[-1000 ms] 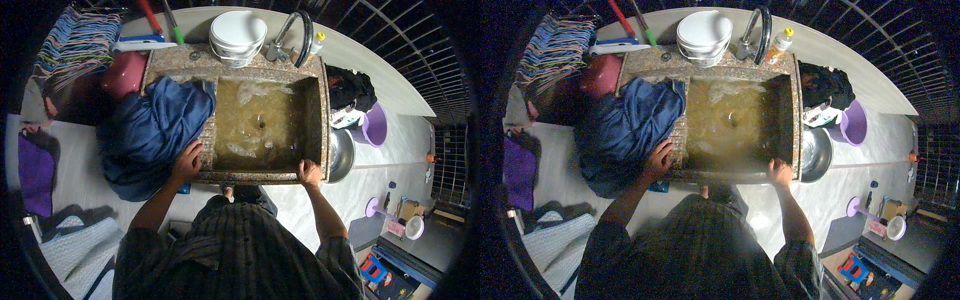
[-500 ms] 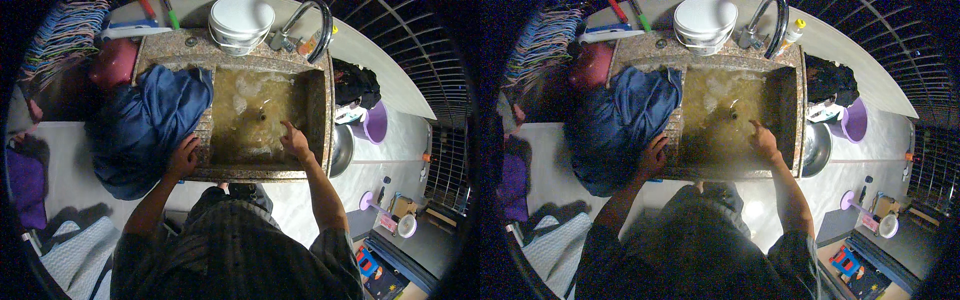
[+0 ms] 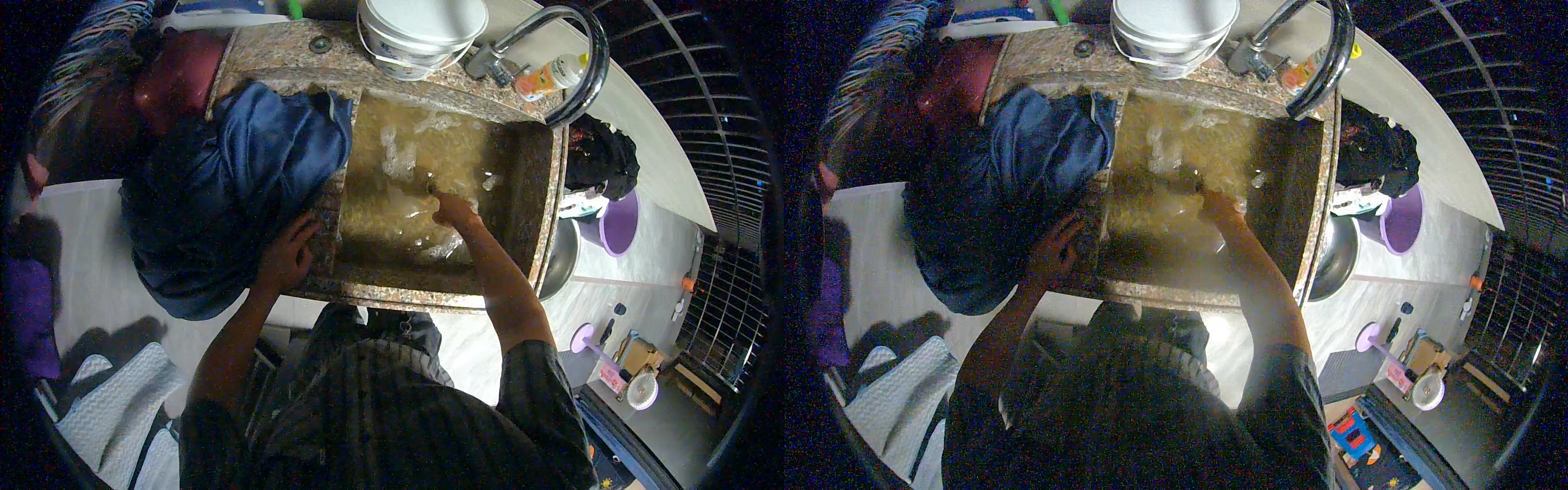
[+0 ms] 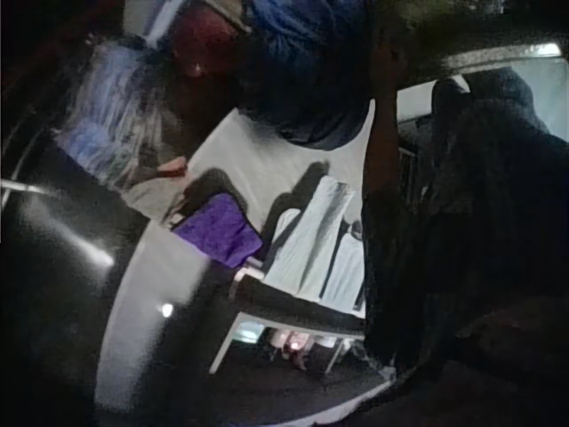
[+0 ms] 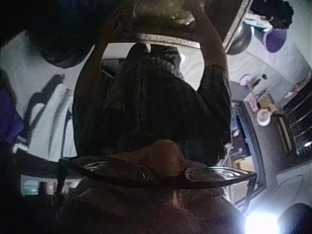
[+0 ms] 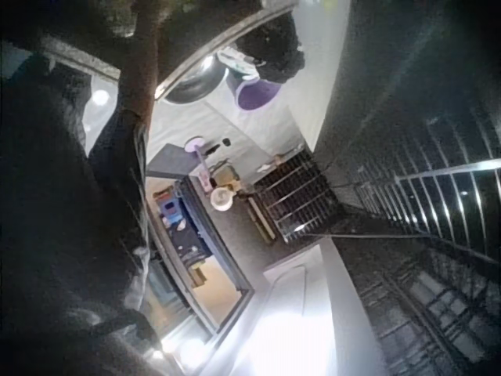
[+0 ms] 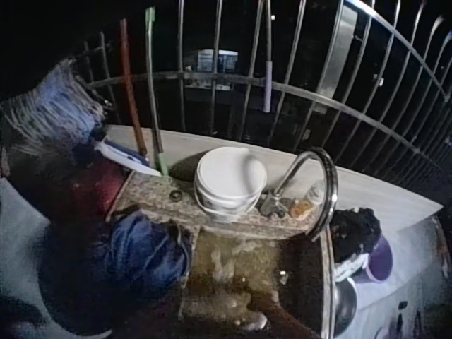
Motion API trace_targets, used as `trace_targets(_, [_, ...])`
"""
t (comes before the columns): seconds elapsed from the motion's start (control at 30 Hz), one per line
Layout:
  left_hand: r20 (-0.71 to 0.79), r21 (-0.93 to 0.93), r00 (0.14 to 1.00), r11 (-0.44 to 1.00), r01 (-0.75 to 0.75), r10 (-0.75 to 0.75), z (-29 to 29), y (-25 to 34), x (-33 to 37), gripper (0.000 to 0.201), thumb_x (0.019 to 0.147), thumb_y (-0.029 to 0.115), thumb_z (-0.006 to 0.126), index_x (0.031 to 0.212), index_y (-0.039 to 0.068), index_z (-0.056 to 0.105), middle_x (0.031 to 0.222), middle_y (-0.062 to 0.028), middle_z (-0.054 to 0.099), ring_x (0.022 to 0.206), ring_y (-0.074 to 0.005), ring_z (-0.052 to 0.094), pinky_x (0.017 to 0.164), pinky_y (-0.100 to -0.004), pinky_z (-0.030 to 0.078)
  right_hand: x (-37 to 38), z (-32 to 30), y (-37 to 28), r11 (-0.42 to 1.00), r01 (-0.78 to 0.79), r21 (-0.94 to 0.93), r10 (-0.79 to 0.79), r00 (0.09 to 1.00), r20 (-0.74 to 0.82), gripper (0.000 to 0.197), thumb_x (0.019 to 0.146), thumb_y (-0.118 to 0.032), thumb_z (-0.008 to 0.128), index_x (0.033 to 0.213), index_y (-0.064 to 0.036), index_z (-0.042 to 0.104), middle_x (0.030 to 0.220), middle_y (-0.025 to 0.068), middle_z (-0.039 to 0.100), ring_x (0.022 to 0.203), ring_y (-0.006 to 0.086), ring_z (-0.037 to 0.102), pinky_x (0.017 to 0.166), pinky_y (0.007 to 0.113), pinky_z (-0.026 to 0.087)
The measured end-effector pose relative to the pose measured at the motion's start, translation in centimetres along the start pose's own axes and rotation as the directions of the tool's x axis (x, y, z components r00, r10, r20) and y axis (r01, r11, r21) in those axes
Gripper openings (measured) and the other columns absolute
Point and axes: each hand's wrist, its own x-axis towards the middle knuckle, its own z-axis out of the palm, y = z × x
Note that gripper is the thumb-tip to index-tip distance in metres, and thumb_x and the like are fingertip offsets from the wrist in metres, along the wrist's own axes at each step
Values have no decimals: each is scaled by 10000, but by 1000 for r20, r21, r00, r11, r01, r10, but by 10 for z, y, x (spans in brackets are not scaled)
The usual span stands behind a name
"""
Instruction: The person washes a garment in a sink using cleaning liquid, drains the water, and washes their hands under the faucet. The person then wrings out the garment, removes debris from the sink drain by hand, and rinses their hands.
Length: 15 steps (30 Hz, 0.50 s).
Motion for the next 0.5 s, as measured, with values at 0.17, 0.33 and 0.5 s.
trace_targets(0.17, [-19, 39, 995, 994, -101, 101, 8, 1, 9, 516, 869, 76, 569, 1384, 95, 573, 1534, -117, 455, 1318, -341, 530, 1043, -415, 491, 58, 49, 50, 995, 34, 90, -42, 995, 91, 728, 755, -256, 716, 1447, -190, 498, 1230, 212, 668, 1129, 398, 651, 934, 538, 526])
trace_targets(0.33, [-2, 30, 1000, 999, -31, 31, 1, -5, -2, 513, 870, 76, 559, 1382, 90, 574, 1544, -113, 446, 1312, -339, 535, 1048, -408, 489, 71, 61, 23, 999, 30, -35, -29, 999, 29, 714, 720, -315, 750, 1387, -152, 556, 1192, 215, 684, 1095, 411, 661, 917, 529, 542])
trace_targets(0.5, [-35, 100, 986, 982, -158, 162, 14, 0, 16, 500, 868, 75, 558, 1366, 90, 588, 1536, -108, 459, 1281, -331, 563, 1003, -403, 518, 73, 71, 77, 995, 41, -92, -36, 998, 58, 657, 735, -349, 767, 1329, -122, 601, 1231, 204, 674, 1124, 396, 651, 961, 499, 530])
